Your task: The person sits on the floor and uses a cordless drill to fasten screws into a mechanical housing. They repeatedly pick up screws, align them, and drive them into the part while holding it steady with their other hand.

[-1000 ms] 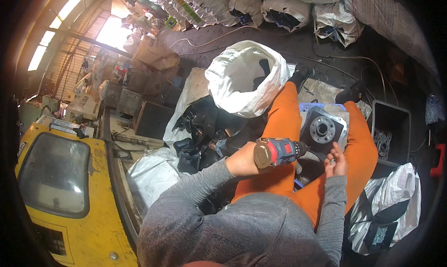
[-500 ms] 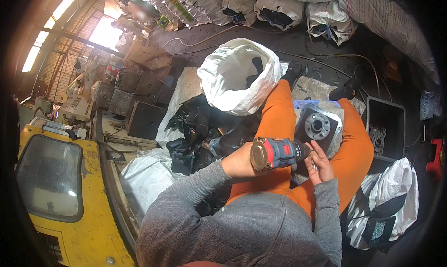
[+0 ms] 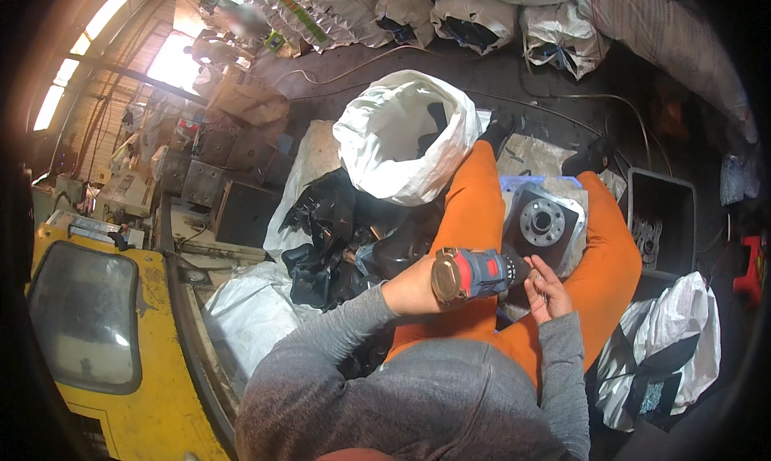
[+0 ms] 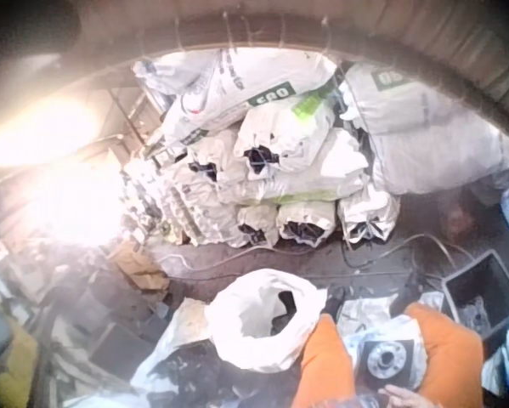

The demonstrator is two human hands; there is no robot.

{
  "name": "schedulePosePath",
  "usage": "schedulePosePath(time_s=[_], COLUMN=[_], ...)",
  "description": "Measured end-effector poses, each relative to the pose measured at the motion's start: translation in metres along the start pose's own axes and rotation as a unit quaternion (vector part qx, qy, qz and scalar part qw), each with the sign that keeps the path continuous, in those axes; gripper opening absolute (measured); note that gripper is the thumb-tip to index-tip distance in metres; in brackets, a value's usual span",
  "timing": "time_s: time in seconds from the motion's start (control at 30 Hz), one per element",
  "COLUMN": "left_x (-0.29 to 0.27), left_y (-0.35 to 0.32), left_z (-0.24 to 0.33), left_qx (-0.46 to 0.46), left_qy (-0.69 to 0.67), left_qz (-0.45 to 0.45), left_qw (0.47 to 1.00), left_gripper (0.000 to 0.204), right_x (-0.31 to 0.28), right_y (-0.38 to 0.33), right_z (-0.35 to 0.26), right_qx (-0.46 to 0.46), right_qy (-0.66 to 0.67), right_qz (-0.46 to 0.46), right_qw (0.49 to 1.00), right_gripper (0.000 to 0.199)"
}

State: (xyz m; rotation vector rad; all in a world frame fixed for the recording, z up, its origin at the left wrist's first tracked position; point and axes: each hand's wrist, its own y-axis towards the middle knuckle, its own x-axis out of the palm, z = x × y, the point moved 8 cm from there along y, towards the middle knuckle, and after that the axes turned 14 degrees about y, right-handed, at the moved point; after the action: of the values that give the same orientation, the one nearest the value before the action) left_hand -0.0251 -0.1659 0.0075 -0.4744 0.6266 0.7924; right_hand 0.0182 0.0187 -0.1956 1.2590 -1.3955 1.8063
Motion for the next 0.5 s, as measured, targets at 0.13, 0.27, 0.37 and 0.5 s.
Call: schedulePosePath(time_s=[0.13, 0.27, 0.37, 0.5], left_x=[-0.002, 0.019, 0.058, 0.069], left_y=[-0.004, -0.029, -0.050, -0.056], left_z=[-0.003, -0.018, -0.038, -0.043], left_qx=[-0.046, -0.061, -0.037, -0.013], left_qy=[0.061, 0.168, 0.296, 0.289], left_qz=[-0.017, -0.068, -0.112, -0.060], left_qw=[0.997, 0.981, 0.948, 0.955], left_gripper=[0.060, 0.076, 0.076, 0.084], right_x=[-0.003, -0.015, -0.013, -0.009], right_y=[-0.003, 0.004, 0.006, 0.007], right_z=[-0.013, -0.020, -0.019, -0.011], right_qx=[-0.037, -0.075, -0.107, -0.075], right_qy=[-0.034, -0.006, -0.033, -0.078], right_qz=[0.052, 0.046, 0.064, 0.051], right_qw=[0.997, 0.996, 0.992, 0.993], right_gripper=[0.053, 0.053, 0.051, 0.047])
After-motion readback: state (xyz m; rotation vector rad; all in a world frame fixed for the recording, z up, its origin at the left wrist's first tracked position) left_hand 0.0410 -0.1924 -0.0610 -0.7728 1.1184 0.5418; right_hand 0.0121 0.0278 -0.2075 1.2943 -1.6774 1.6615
